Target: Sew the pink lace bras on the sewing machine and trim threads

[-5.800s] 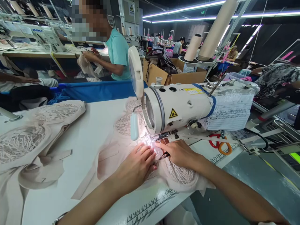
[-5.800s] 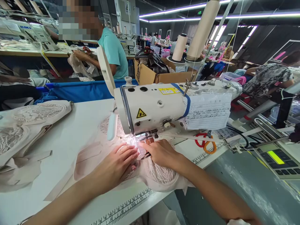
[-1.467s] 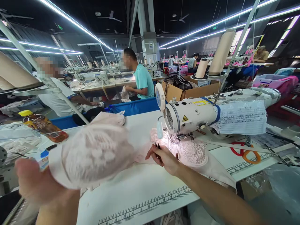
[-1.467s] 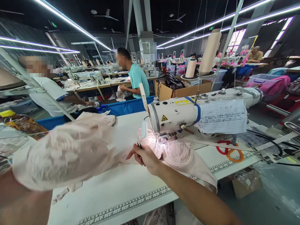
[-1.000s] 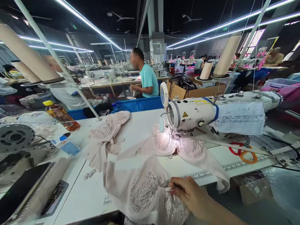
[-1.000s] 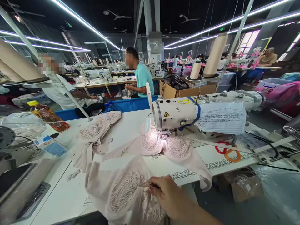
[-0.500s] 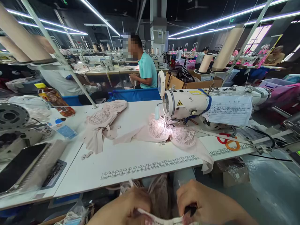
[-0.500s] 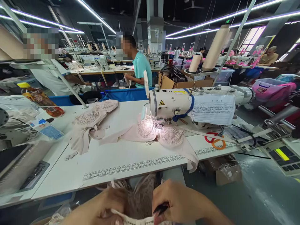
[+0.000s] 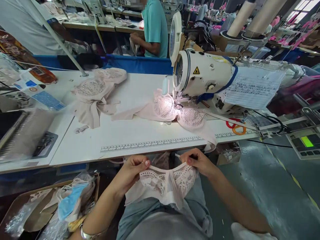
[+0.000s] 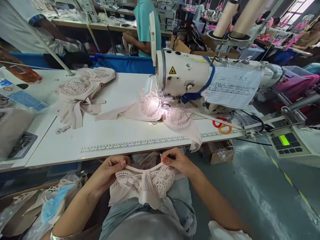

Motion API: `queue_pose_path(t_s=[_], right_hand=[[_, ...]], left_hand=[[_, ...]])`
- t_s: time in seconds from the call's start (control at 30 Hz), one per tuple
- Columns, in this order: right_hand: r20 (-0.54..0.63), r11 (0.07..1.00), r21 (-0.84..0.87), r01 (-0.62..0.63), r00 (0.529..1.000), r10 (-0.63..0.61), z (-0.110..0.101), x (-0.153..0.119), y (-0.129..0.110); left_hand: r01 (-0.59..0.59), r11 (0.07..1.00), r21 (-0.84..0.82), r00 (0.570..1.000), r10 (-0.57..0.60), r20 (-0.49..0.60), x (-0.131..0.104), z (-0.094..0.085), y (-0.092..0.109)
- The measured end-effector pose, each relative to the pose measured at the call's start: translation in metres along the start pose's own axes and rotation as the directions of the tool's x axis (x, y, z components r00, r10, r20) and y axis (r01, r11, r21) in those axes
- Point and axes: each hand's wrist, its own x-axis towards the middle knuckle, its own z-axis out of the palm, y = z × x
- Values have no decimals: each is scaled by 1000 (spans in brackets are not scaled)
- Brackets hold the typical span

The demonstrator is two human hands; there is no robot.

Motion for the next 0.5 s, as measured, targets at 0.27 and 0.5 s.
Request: queue_pose_path(t_s=[0.27,0.5], right_hand=[[-150,948,318,7,988,43,21,11,18],[-126,941,339,11,991,33,25,8,13]], left_hand=[[43,971,-237,999,-48,-16,3,17,-9],[60,951,-302,998,-61,3,2,20,-8]])
